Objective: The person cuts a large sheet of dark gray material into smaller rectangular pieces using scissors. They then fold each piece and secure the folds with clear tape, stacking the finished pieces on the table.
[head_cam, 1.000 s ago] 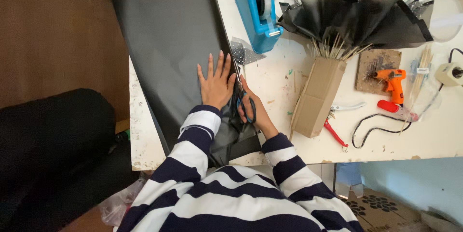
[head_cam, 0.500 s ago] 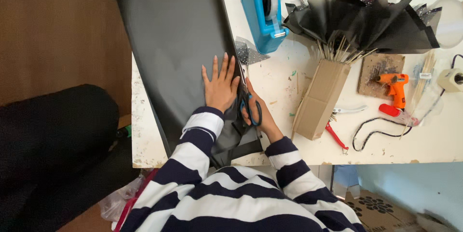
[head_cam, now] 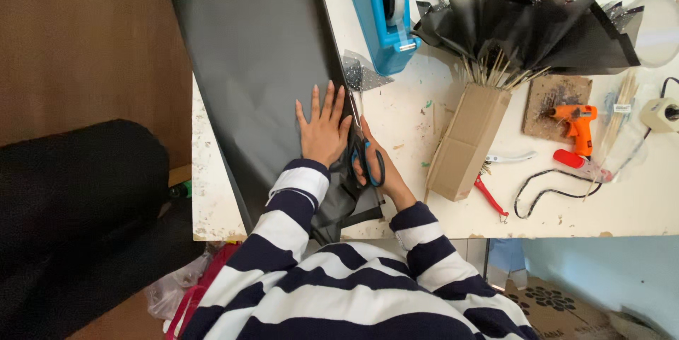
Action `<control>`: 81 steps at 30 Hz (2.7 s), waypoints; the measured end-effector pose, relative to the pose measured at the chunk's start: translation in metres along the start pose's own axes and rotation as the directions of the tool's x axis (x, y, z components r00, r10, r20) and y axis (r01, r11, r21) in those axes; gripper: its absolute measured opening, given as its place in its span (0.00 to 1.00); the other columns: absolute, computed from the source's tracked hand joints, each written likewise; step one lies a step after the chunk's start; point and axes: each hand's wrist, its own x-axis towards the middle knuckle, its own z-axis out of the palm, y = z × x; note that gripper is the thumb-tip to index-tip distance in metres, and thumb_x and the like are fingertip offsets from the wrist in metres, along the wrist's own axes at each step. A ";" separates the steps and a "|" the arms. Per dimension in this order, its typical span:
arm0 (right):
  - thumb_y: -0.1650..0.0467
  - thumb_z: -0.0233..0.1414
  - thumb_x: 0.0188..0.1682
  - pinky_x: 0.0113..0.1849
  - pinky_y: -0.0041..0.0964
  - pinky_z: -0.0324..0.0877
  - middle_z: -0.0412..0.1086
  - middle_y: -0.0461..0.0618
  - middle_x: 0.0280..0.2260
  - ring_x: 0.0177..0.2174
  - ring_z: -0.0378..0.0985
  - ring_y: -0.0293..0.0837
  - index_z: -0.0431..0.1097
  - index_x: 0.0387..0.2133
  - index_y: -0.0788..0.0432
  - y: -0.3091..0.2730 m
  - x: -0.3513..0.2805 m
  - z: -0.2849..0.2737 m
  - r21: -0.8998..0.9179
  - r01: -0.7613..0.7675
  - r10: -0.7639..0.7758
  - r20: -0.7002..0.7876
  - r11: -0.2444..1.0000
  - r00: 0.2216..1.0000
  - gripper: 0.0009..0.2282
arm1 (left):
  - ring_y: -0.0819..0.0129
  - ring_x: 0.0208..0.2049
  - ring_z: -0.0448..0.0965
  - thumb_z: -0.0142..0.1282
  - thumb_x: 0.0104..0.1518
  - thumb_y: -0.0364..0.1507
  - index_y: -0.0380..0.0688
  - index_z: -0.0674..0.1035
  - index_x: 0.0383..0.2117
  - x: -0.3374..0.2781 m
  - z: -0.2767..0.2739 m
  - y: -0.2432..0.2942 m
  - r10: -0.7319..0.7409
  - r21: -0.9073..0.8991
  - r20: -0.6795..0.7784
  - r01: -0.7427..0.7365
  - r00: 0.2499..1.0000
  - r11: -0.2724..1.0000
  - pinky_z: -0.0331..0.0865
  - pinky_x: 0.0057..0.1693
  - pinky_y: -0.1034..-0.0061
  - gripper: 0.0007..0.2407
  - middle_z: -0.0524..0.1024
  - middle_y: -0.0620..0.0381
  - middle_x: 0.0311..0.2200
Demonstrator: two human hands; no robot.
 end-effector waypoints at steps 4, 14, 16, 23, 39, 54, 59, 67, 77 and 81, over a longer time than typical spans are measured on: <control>0.43 0.31 0.43 0.13 0.23 0.63 0.63 0.46 0.14 0.10 0.67 0.37 0.33 0.66 0.54 0.000 0.005 -0.003 -0.015 -0.005 0.005 0.027 1.000 1.000 0.42 | 0.54 0.69 0.34 0.23 0.66 0.45 0.61 0.43 0.67 -0.001 0.001 0.000 0.000 0.003 0.006 0.000 1.000 1.000 0.27 0.65 0.40 0.23 0.37 0.62 0.69; 0.50 0.37 0.49 0.12 0.23 0.63 0.64 0.49 0.13 0.08 0.66 0.38 0.42 0.65 0.54 0.008 0.030 -0.011 -0.040 0.057 -0.058 -0.010 0.998 0.998 0.34 | 0.52 0.68 0.35 0.24 0.66 0.43 0.61 0.43 0.67 -0.002 -0.002 0.000 0.009 -0.010 0.008 -0.009 1.000 1.000 0.28 0.65 0.40 0.23 0.37 0.61 0.69; 0.49 0.37 0.48 0.12 0.23 0.63 0.63 0.48 0.12 0.08 0.65 0.38 0.41 0.65 0.53 0.013 0.033 -0.012 -0.026 0.052 -0.052 -0.016 0.998 0.999 0.35 | 0.53 0.68 0.35 0.24 0.65 0.43 0.61 0.43 0.67 -0.001 -0.001 0.000 0.009 -0.008 0.004 -0.009 1.000 1.000 0.27 0.65 0.40 0.23 0.37 0.61 0.69; 0.47 0.36 0.46 0.12 0.23 0.62 0.64 0.49 0.12 0.08 0.66 0.38 0.42 0.64 0.55 -0.005 0.050 -0.012 -0.037 0.066 -0.066 0.004 0.997 0.998 0.37 | 0.52 0.69 0.34 0.22 0.66 0.41 0.60 0.42 0.67 -0.001 0.000 -0.001 0.015 -0.022 0.012 -0.015 1.000 1.000 0.27 0.65 0.40 0.22 0.37 0.61 0.69; 0.44 0.35 0.44 0.14 0.26 0.67 0.65 0.51 0.12 0.10 0.69 0.39 0.43 0.65 0.51 -0.006 0.072 -0.021 -0.076 0.029 -0.030 -0.004 0.997 1.000 0.38 | 0.59 0.39 0.70 0.34 0.64 0.40 0.55 0.60 0.63 0.071 0.001 -0.024 -0.144 -0.153 -0.059 0.133 0.988 0.979 0.62 0.44 0.60 0.20 0.72 0.58 0.39; 0.47 0.31 0.48 0.14 0.30 0.68 0.66 0.55 0.14 0.12 0.71 0.42 0.45 0.64 0.55 -0.022 0.099 -0.018 -0.253 0.092 -0.098 -0.012 0.963 0.995 0.35 | 0.60 0.69 0.34 0.20 0.68 0.39 0.60 0.42 0.67 0.099 -0.008 -0.024 -0.124 0.057 -0.011 0.124 0.992 0.991 0.23 0.68 0.52 0.21 0.37 0.68 0.69; 0.47 0.38 0.47 0.12 0.25 0.64 0.63 0.52 0.11 0.08 0.66 0.42 0.47 0.64 0.52 -0.011 0.124 -0.022 -0.019 0.064 -0.065 -0.026 0.998 0.998 0.34 | 0.61 0.69 0.33 0.18 0.67 0.41 0.60 0.42 0.67 0.100 -0.007 -0.027 -0.136 0.021 0.062 0.135 0.989 0.991 0.23 0.68 0.51 0.21 0.36 0.70 0.69; 0.50 0.39 0.48 0.11 0.25 0.62 0.62 0.50 0.11 0.07 0.65 0.40 0.48 0.63 0.53 -0.032 0.149 -0.023 -0.005 0.036 -0.036 -0.012 0.999 0.999 0.33 | 0.62 0.69 0.33 0.18 0.66 0.41 0.58 0.43 0.67 0.102 -0.015 -0.027 -0.138 -0.050 0.082 0.142 0.987 0.989 0.22 0.68 0.52 0.22 0.36 0.70 0.69; 0.50 0.40 0.48 0.10 0.26 0.63 0.62 0.53 0.10 0.07 0.66 0.43 0.49 0.63 0.54 -0.044 0.168 -0.022 -0.054 0.016 -0.016 -0.003 0.998 1.000 0.32 | 0.61 0.58 0.61 0.28 0.65 0.43 0.65 0.52 0.66 0.123 0.011 -0.044 -0.201 -0.174 -0.090 0.183 0.975 0.967 0.49 0.61 0.50 0.21 0.67 0.63 0.53; 0.52 0.40 0.49 0.10 0.26 0.62 0.60 0.51 0.10 0.07 0.65 0.42 0.48 0.63 0.52 -0.039 0.170 -0.022 -0.017 0.020 -0.020 0.001 1.000 1.000 0.31 | 0.55 0.41 0.68 0.37 0.63 0.33 0.60 0.54 0.65 0.170 0.008 -0.069 -0.161 -0.215 -0.136 0.129 0.978 0.968 0.67 0.44 0.54 0.21 0.69 0.58 0.41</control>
